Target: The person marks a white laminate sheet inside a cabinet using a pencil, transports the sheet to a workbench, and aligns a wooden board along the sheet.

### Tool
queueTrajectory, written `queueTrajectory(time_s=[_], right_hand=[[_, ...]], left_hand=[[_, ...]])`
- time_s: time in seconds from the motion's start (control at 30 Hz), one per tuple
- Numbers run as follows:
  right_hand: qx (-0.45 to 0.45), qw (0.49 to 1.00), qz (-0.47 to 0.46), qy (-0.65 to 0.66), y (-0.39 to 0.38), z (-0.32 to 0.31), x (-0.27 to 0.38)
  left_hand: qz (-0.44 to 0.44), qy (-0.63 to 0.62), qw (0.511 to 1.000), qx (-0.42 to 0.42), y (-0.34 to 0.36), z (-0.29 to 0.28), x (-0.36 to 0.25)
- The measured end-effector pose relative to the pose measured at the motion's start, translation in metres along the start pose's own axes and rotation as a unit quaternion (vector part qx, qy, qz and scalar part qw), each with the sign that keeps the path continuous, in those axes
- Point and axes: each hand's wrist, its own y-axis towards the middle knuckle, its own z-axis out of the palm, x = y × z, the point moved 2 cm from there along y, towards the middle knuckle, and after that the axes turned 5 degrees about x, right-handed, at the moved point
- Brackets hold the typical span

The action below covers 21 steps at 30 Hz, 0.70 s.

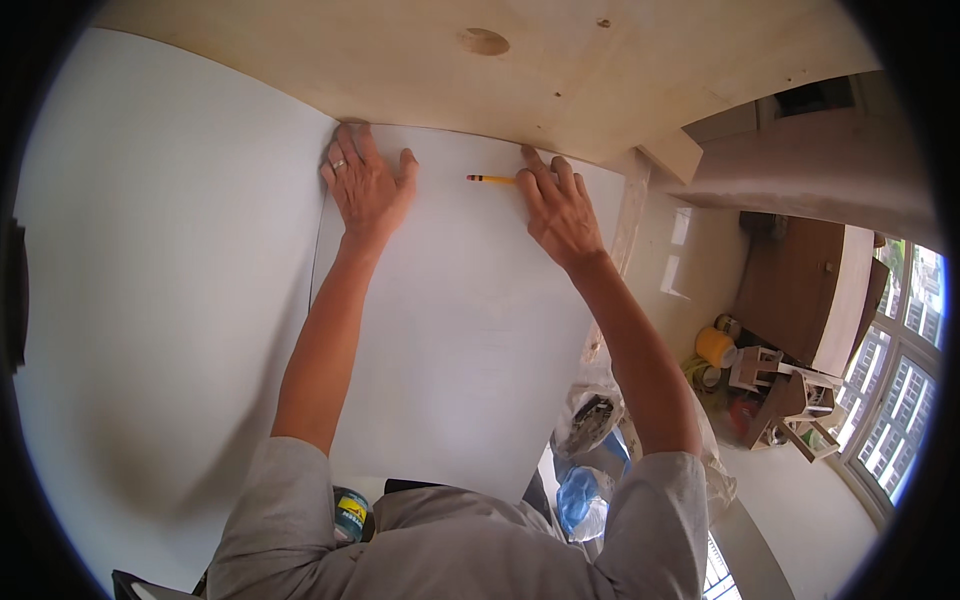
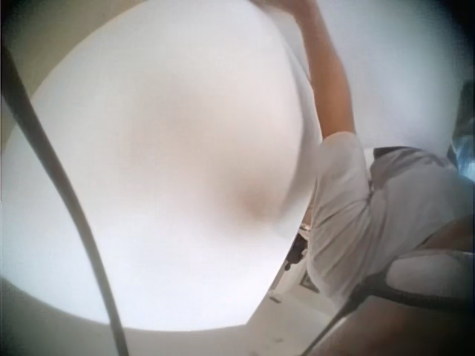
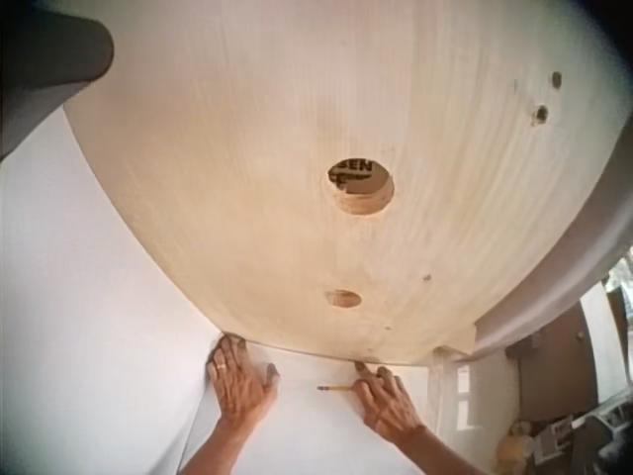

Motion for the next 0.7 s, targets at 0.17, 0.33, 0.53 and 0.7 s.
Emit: queueTrajectory(time_s=[0.17,0.33,0.53,0.7], right_hand=[[-0.027,0.999,-0.004,0.018,-0.002,-0.004,-0.003],[-0.030,0.999,0.039,0.011,-0.003,-0.003,0.013],[-0.046,0.997,0.055,0.019,0.003,0.008,0.020],[-0.028,0.997,0.062,0.030,0.009,0.010,0.039]], left_hand=[[-0.006,-0.010,0.999,-0.032,0.002,0.002,-0.005],[-0.005,-0.015,0.999,-0.036,0.000,0.001,-0.003],[0.000,-0.024,0.998,-0.060,0.001,0.002,0.002],[-0.006,-0.026,0.997,-0.070,0.001,0.003,-0.009]])
